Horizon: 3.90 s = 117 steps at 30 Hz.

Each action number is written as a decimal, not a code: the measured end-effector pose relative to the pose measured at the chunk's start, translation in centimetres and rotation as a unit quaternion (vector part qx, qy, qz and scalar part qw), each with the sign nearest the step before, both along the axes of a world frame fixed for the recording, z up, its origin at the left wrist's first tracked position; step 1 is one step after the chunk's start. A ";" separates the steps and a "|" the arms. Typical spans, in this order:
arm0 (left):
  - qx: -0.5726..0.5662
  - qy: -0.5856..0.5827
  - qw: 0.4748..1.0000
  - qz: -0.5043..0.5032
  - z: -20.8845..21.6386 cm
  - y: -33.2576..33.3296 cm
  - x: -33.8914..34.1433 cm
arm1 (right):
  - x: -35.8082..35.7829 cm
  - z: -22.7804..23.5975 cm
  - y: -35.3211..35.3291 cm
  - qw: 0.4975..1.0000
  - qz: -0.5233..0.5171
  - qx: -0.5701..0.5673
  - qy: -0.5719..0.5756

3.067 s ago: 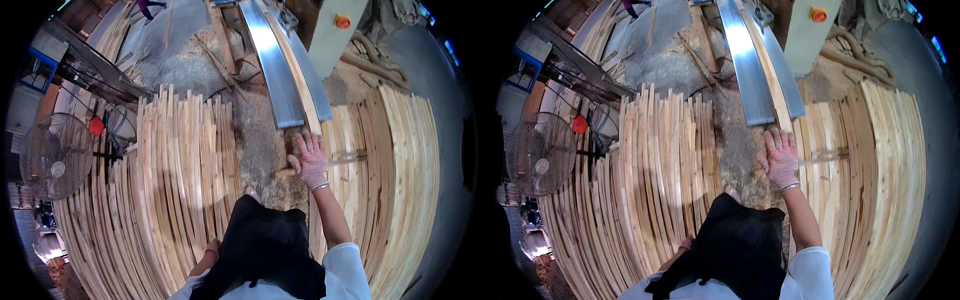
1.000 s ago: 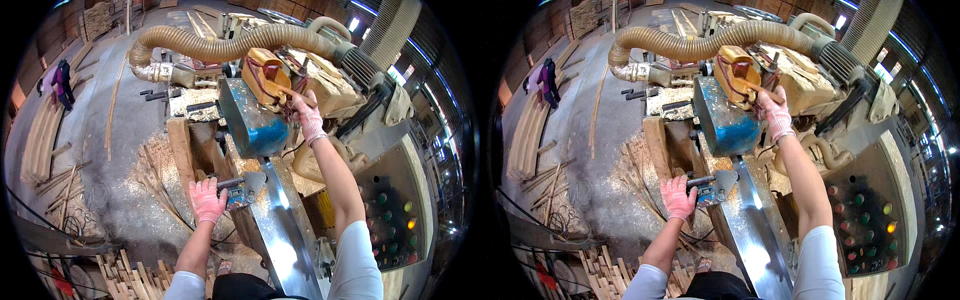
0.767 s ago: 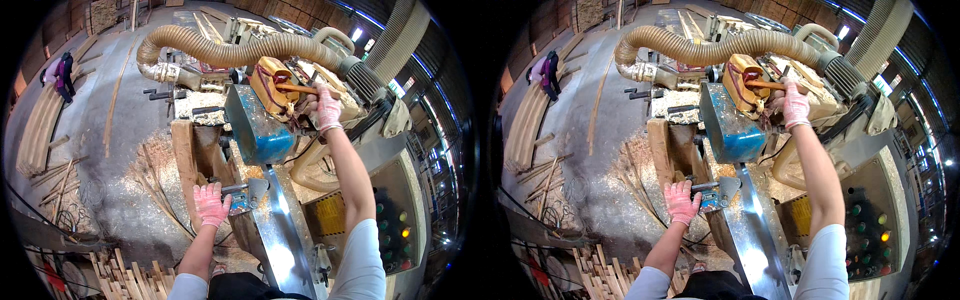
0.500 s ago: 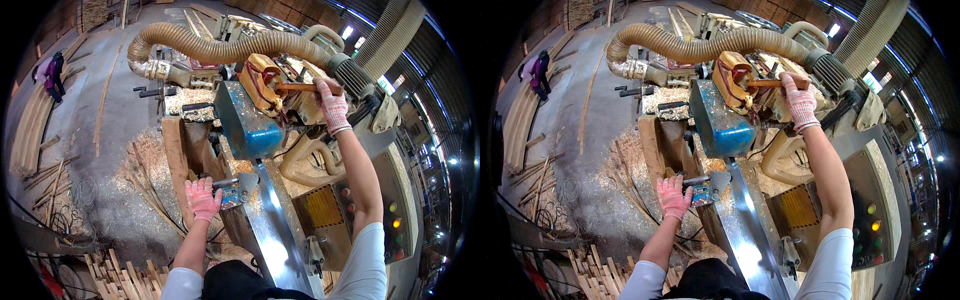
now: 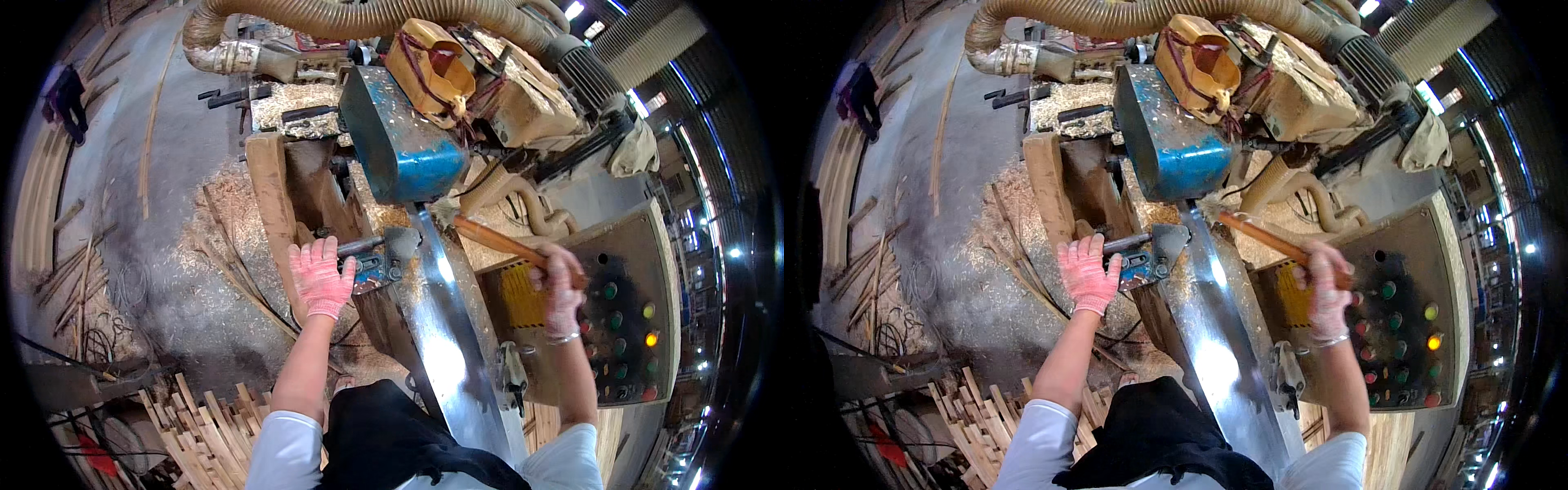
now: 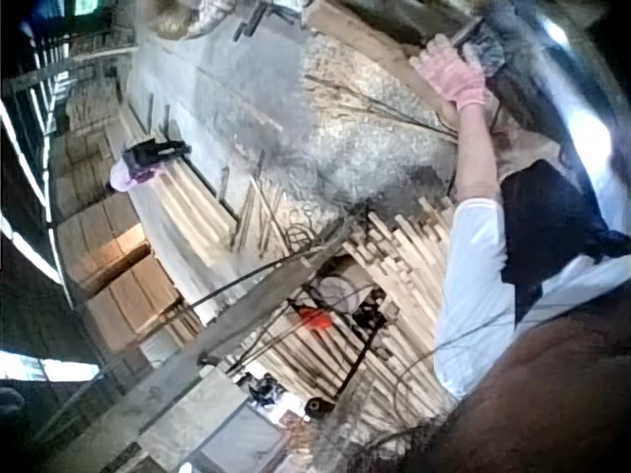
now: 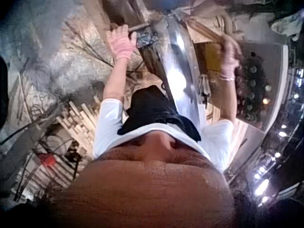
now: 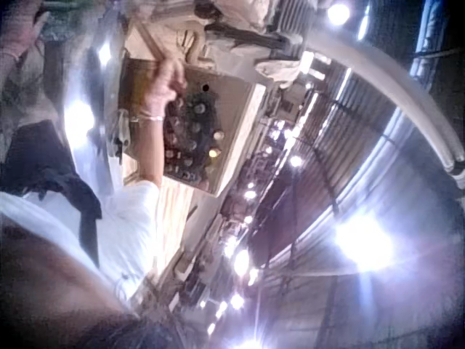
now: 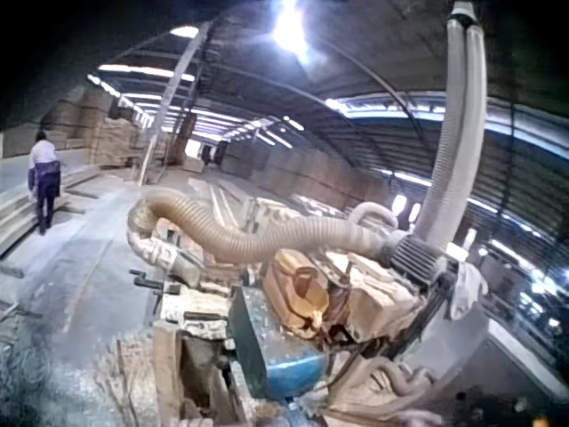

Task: The person picks up thin wooden planks from a large stack, moves them individually, and places them onto another stack or into a processing machine.

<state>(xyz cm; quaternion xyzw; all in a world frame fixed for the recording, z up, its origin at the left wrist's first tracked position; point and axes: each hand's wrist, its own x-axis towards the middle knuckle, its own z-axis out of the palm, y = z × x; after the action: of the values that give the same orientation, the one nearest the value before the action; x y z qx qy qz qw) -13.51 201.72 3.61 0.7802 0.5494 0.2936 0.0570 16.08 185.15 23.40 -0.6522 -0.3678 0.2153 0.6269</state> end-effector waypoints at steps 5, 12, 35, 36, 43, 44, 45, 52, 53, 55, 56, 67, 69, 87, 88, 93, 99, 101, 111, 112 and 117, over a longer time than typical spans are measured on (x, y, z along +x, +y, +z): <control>0.003 0.003 1.000 -0.007 0.1 -0.1 0.6 | 0.6 -6.3 -3.8 0.991 0.090 -0.090 0.050; -0.006 -0.002 1.000 0.005 0.7 -0.1 0.3 | -2.2 3.0 -9.9 0.986 -0.051 -0.155 0.038; 0.092 -0.001 0.995 -0.038 0.3 -0.7 1.0 | -1.8 1.3 24.9 0.984 0.075 -0.110 0.120; 0.089 0.005 0.996 -0.024 0.1 -0.4 0.5 | -3.5 -1.1 22.3 0.960 0.177 -0.108 0.186; 0.076 0.053 0.996 -0.012 1.1 -1.5 2.4 | -8.5 -11.4 -8.8 0.828 0.451 -0.323 0.083; 0.094 0.041 0.995 -0.012 0.0 -1.3 2.6 | -9.7 -12.1 -14.5 0.847 0.366 -0.376 0.079; 0.091 0.058 0.994 -0.008 -0.2 -1.9 3.1 | -10.7 -12.2 -19.8 0.851 0.322 -0.375 0.177; 0.193 0.082 0.976 -0.068 3.0 -7.6 4.8 | -19.7 -12.5 -40.9 0.869 -0.205 -0.193 0.408; 0.156 0.038 0.975 -0.153 2.7 -8.5 6.3 | -21.1 -12.8 -43.1 0.861 -0.272 -0.161 0.398; 0.073 -0.050 0.950 -0.300 1.6 -11.8 9.8 | -23.9 -15.9 -46.9 0.835 -0.377 -0.108 0.386; 0.028 -0.090 0.929 -0.359 1.4 -13.7 11.2 | -25.1 -16.5 -48.0 0.835 -0.407 -0.087 0.359; 0.015 0.007 0.497 -0.868 11.2 -69.1 25.6 | -25.1 -15.4 -68.1 0.862 -0.342 -0.343 0.152; 0.020 0.086 0.448 -0.890 10.5 -77.8 28.4 | -24.5 -15.3 -72.8 0.849 -0.318 -0.394 0.153; 0.221 0.651 0.332 -0.646 -0.1 -96.0 30.5 | -41.2 -23.4 -97.6 0.586 -0.605 -0.368 0.394; 0.209 0.659 0.326 -0.644 -0.7 -96.3 30.7 | -40.9 -23.5 -99.7 0.593 -0.584 -0.387 0.397; -0.026 0.590 0.333 -0.735 0.3 -110.6 29.3 | -37.4 -22.0 -113.0 0.626 -0.571 -0.381 0.369; -0.244 0.334 0.164 -0.896 3.2 -140.2 20.7 | -29.3 -19.0 -131.9 0.615 -0.671 -0.347 0.228; -0.271 0.334 0.070 -0.900 5.8 -148.2 17.8 | -27.7 -19.0 -137.4 0.610 -0.708 -0.323 0.149; 0.047 0.403 -0.159 -0.900 2.3 -177.1 10.2 | -34.8 -31.0 -157.8 0.626 -0.734 -0.140 0.224; 0.026 0.417 -0.158 -0.895 2.3 -180.2 9.7 | -35.8 -31.7 -161.1 0.646 -0.718 -0.133 0.224; 0.025 0.427 -0.153 -0.891 3.9 -195.2 9.0 | -36.7 -25.8 -179.0 0.688 -0.656 -0.143 0.277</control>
<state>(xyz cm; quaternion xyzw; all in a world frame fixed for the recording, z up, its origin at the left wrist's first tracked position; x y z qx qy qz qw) -4.54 6.54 7.51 -0.4968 0.7622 0.4149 0.0006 -20.58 6.12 -2.42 -0.7196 0.3795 -0.0294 0.5807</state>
